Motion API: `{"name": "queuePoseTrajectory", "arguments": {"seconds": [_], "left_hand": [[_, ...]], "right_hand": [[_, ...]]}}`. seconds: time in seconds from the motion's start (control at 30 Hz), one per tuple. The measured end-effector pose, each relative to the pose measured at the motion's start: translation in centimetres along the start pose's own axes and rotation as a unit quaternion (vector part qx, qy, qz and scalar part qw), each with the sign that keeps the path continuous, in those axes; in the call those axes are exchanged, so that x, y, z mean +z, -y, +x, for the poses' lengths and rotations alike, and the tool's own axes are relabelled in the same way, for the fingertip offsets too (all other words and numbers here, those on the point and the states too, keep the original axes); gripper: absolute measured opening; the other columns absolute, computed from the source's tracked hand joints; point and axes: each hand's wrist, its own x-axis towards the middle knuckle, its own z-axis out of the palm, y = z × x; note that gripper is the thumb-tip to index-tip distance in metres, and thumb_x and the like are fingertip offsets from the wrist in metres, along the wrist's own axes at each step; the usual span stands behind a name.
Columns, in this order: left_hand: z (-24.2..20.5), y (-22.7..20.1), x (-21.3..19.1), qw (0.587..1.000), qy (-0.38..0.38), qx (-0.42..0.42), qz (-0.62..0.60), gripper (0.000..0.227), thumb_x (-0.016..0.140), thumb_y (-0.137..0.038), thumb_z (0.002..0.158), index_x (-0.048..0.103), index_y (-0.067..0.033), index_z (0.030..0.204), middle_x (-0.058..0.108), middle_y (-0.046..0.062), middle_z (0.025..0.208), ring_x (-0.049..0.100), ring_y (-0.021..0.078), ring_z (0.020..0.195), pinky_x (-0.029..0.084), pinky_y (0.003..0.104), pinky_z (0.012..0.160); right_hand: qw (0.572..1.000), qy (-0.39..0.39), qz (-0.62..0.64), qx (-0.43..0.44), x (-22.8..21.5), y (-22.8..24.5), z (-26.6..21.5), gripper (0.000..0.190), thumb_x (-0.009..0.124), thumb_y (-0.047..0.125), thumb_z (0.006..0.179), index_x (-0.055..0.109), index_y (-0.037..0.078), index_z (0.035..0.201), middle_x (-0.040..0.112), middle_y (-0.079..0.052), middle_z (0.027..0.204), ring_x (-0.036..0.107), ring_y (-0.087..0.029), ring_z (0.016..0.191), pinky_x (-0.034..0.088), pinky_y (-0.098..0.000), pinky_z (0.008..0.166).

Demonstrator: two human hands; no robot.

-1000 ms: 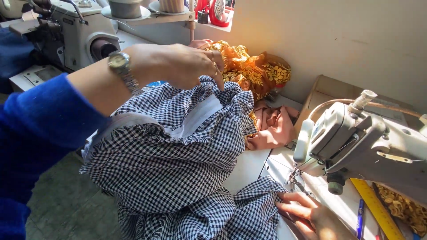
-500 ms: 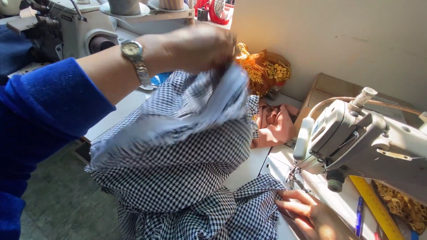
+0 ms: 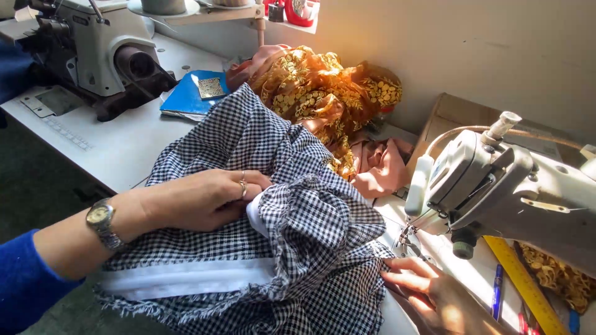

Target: Guiding fabric through a sewing machine to trim or finish edges and marking the material with a pen.

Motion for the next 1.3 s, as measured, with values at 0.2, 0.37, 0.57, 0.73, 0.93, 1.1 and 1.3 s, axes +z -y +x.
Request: {"name": "queuePoseTrajectory", "arguments": {"seconds": [0.2, 0.37, 0.57, 0.73, 0.93, 1.1, 1.3], "left_hand": [[2.4, -0.2, -2.0, 0.981, -0.019, -0.19, -0.018, 0.052, 0.026, -0.039, 0.098, 0.059, -0.0121, 0.069, 0.05, -0.003, 0.058, 0.04, 0.0096, 0.046, 0.037, 0.021, 0.045], [9.4, -3.1, -4.1, 0.954, -0.096, -0.236, 0.156, 0.057, 0.036, -0.056, 0.094, 0.062, -0.0114, 0.069, 0.065, 0.004, 0.062, 0.061, 0.0208, 0.054, 0.042, 0.038, 0.058], [14.5, -6.9, -2.5, 0.913, 0.175, -0.322, 0.178, 0.057, 0.055, -0.061, 0.08, 0.062, -0.0172, 0.116, 0.07, 0.007, 0.098, 0.066, 0.0254, 0.089, 0.051, 0.04, 0.076], [14.8, -6.2, -4.0, 0.877, 0.268, -0.358, 0.173, 0.048, 0.063, -0.019, 0.085, 0.056, -0.0322, 0.131, 0.069, 0.002, 0.111, 0.067, 0.0206, 0.095, 0.058, 0.036, 0.08], [10.2, -2.6, -7.2, 0.919, 0.063, -0.351, 0.171, 0.036, 0.058, -0.004, 0.087, 0.062, -0.0149, 0.122, 0.069, 0.022, 0.091, 0.066, 0.0345, 0.068, 0.052, 0.044, 0.054], [3.9, -2.3, -4.2, 0.879, -0.017, -0.14, 0.455, 0.038, 0.053, -0.01, 0.084, 0.06, -0.0141, 0.12, 0.06, 0.012, 0.083, 0.058, 0.0233, 0.058, 0.044, 0.038, 0.042], [3.3, -5.6, 5.7, 0.896, -0.031, 0.063, 0.439, 0.019, 0.054, -0.024, 0.083, 0.063, -0.0176, 0.099, 0.063, 0.007, 0.126, 0.054, 0.0205, 0.089, 0.045, 0.033, 0.057]], "right_hand": [[0.997, -0.016, -0.048, -0.061, 0.2, -3.6, 0.2, 0.036, 0.057, 0.005, 0.086, 0.073, 0.004, 0.118, 0.052, 0.002, 0.137, 0.056, -0.009, 0.12, 0.037, -0.0255, 0.111], [0.986, -0.037, -0.117, -0.116, 0.1, 2.6, -0.4, 0.03, 0.064, 0.017, 0.085, 0.076, 0.014, 0.112, 0.063, -0.004, 0.125, 0.065, -0.015, 0.111, 0.049, -0.0272, 0.094], [0.993, 0.027, -0.063, -0.093, -0.3, 0.9, -0.7, 0.036, 0.057, 0.01, 0.088, 0.066, 0.003, 0.122, 0.049, -0.005, 0.135, 0.053, -0.015, 0.122, 0.039, -0.0274, 0.105], [0.996, 0.007, -0.039, -0.079, -0.2, 2.5, -0.9, 0.031, 0.062, 0.004, 0.086, 0.067, -0.003, 0.116, 0.051, -0.004, 0.133, 0.061, -0.013, 0.11, 0.044, -0.0258, 0.105], [0.988, 0.032, -0.153, -0.012, -1.0, 4.8, -0.8, 0.049, 0.055, 0.001, 0.081, 0.069, 0.025, 0.122, 0.06, 0.002, 0.132, 0.063, -0.031, 0.11, 0.051, -0.0433, 0.093], [0.984, 0.041, -0.171, -0.006, -1.0, 5.0, -0.8, 0.049, 0.055, 0.002, 0.081, 0.067, 0.025, 0.123, 0.058, 0.003, 0.133, 0.062, -0.031, 0.111, 0.051, -0.0435, 0.094], [0.981, 0.018, -0.181, -0.066, -0.7, 5.0, -1.2, 0.048, 0.054, -0.002, 0.078, 0.067, 0.013, 0.122, 0.056, -0.004, 0.135, 0.059, -0.022, 0.117, 0.042, -0.0365, 0.102]]}}
